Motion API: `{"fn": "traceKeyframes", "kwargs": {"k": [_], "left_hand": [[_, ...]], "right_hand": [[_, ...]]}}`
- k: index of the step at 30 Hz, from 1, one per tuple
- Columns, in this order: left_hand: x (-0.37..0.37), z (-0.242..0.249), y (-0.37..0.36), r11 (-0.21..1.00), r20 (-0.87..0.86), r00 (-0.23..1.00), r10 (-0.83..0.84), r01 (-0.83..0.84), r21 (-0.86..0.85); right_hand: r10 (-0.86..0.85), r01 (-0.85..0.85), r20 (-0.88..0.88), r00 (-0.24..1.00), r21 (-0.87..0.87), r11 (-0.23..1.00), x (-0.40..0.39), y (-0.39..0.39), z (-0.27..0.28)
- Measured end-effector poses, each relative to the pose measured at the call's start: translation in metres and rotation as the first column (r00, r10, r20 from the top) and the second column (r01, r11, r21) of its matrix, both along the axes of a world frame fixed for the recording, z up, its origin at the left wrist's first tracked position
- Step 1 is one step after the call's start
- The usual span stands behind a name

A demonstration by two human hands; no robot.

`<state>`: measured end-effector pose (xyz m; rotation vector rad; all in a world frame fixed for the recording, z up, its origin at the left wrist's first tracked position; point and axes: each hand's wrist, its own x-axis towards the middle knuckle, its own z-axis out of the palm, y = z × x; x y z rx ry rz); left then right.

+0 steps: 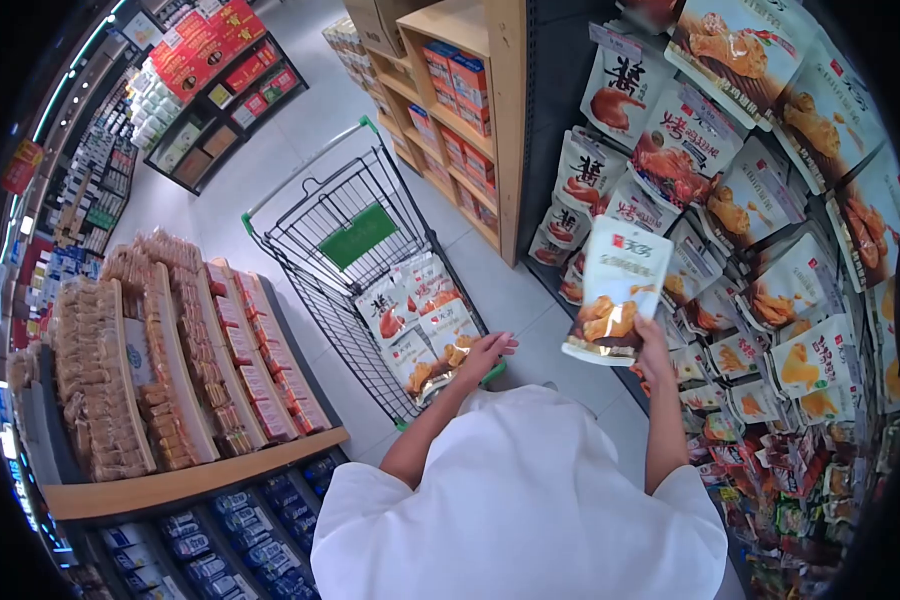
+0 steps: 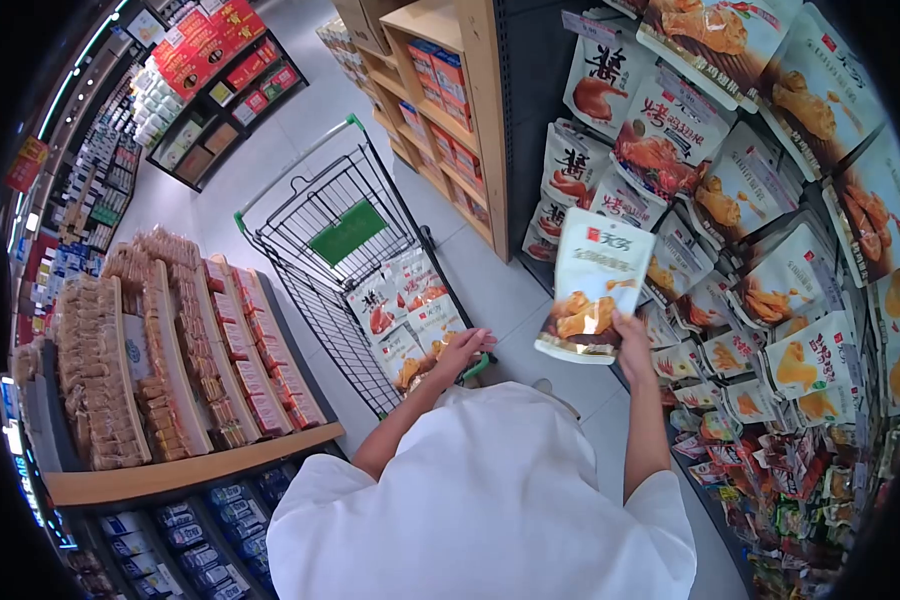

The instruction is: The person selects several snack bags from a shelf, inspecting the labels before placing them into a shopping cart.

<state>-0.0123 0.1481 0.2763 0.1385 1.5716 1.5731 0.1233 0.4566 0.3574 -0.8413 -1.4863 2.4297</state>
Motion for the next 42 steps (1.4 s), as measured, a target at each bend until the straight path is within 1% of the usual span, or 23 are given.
{"fn": "traceKeyframes", "kwargs": {"k": [1, 2, 5, 7, 8, 10, 11, 14, 16, 17, 20, 21, 24, 25, 27, 28, 31, 34, 35, 38, 40, 41, 42], "left_hand": [[0.002, 0.014, 0.005, 0.998, 0.038, 0.998, -0.052, 0.051, 0.034], [0.004, 0.023, 0.01, 0.992, 0.073, 0.992, -0.104, 0.099, 0.073], [0.01, 0.019, 0.018, 0.978, 0.094, 0.985, -0.145, 0.128, 0.164], [0.017, 0.007, 0.011, 0.972, 0.114, 0.983, -0.141, 0.116, 0.207], [0.018, 0.001, 0.006, 0.981, 0.182, 0.98, -0.084, 0.049, 0.187], [0.015, -0.006, -0.007, 0.984, 0.245, 0.969, -0.021, -0.024, 0.179], [0.014, -0.008, -0.014, 0.985, 0.209, 0.977, -0.036, -0.001, 0.175], [0.014, -0.016, -0.035, 0.987, 0.095, 0.992, -0.082, 0.068, 0.148], [0.016, -0.013, -0.047, 0.987, 0.011, 0.994, -0.111, 0.109, 0.115], [0.02, -0.012, -0.048, 0.983, 0.047, 0.999, -0.018, 0.009, 0.185], [0.016, -0.027, -0.067, 0.992, -0.032, 0.993, 0.114, -0.113, 0.054], [0.014, -0.03, -0.071, 0.967, -0.017, 0.972, 0.233, -0.23, 0.108], [0.004, -0.062, -0.102, 0.922, -0.145, 0.916, 0.373, -0.384, -0.056], [0.0, -0.075, -0.116, 0.891, -0.26, 0.875, 0.408, -0.444, -0.098], [-0.005, -0.096, -0.145, 0.806, -0.357, 0.792, 0.495, -0.572, -0.152], [-0.007, -0.104, -0.158, 0.757, -0.405, 0.746, 0.528, -0.63, -0.173], [-0.011, -0.13, -0.2, 0.614, -0.484, 0.678, 0.554, -0.725, -0.313], [-0.008, -0.199, -0.236, 0.553, -0.533, 0.663, 0.526, -0.743, -0.378], [-0.009, -0.207, -0.243, 0.548, -0.486, 0.732, 0.477, -0.68, -0.486], [-0.007, -0.215, -0.244, 0.651, -0.306, 0.855, 0.418, -0.517, -0.556], [-0.001, -0.256, -0.25, 0.653, -0.305, 0.897, 0.321, -0.443, -0.615], [0.001, -0.283, -0.253, 0.651, -0.304, 0.914, 0.27, -0.406, -0.642], [0.0, -0.296, -0.254, 0.647, -0.302, 0.928, 0.217, -0.368, -0.668]], "right_hand": [[0.068, -0.067, 0.02, 0.998, -0.042, 0.997, -0.003, -0.011, -0.012], [0.064, -0.06, 0.051, 0.997, -0.073, 0.996, -0.006, -0.022, -0.027], [0.11, -0.112, 0.114, 0.987, 0.014, 0.994, -0.024, -0.059, -0.038], [0.167, -0.176, 0.172, 0.971, 0.041, 0.983, -0.031, -0.074, -0.049], [0.181, -0.19, 0.197, 0.964, 0.026, 0.982, -0.032, -0.081, -0.054], [0.193, -0.201, 0.237, 0.952, 0.01, 0.979, -0.034, -0.088, -0.059], [0.202, -0.203, 0.239, 0.95, -0.02, 0.979, -0.034, -0.091, -0.067], [0.256, -0.268, 0.28, 0.925, 0.004, 0.963, -0.038, -0.107, -0.081], [0.337, -0.368, 0.337, 0.879, 0.033, 0.929, -0.043, -0.122, -0.078], [0.373, -0.417, 0.365, 0.853, 0.044, 0.908, -0.047, -0.131, -0.077], [0.444, -0.557, 0.441, 0.78, 0.168, 0.813, -0.06, -0.153, -0.07], [0.473, -0.561, 0.378, 0.796, 0.166, 0.811, -0.064, -0.159, -0.074], [0.475, -0.556, 0.407, 0.78, 0.104, 0.824, -0.068, -0.17, -0.074], [0.535, -0.599, 0.365, 0.762, 0.083, 0.797, -0.069, -0.171, -0.071], [0.529, -0.613, 0.405, 0.745, 0.104, 0.783, -0.067, -0.171, -0.075], [0.524, -0.619, 0.426, 0.737, 0.114, 0.777, -0.064, -0.17, -0.079], [0.464, -0.586, 0.497, 0.733, 0.114, 0.803, -0.049, -0.163, -0.095], [0.391, -0.532, 0.563, 0.728, 0.104, 0.841, -0.029, -0.156, -0.109], [0.377, -0.529, 0.586, 0.718, 0.106, 0.842, -0.021, -0.154, -0.115], [0.331, -0.518, 0.646, 0.688, 0.119, 0.847, 0.02, -0.139, -0.151], [0.303, -0.512, 0.669, 0.678, 0.135, 0.848, 0.063, -0.124, -0.196], [0.28, -0.546, 0.695, 0.662, 0.193, 0.815, 0.081, -0.119, -0.207], [0.253, -0.579, 0.719, 0.647, 0.248, 0.777, 0.099, -0.115, -0.214]]}}
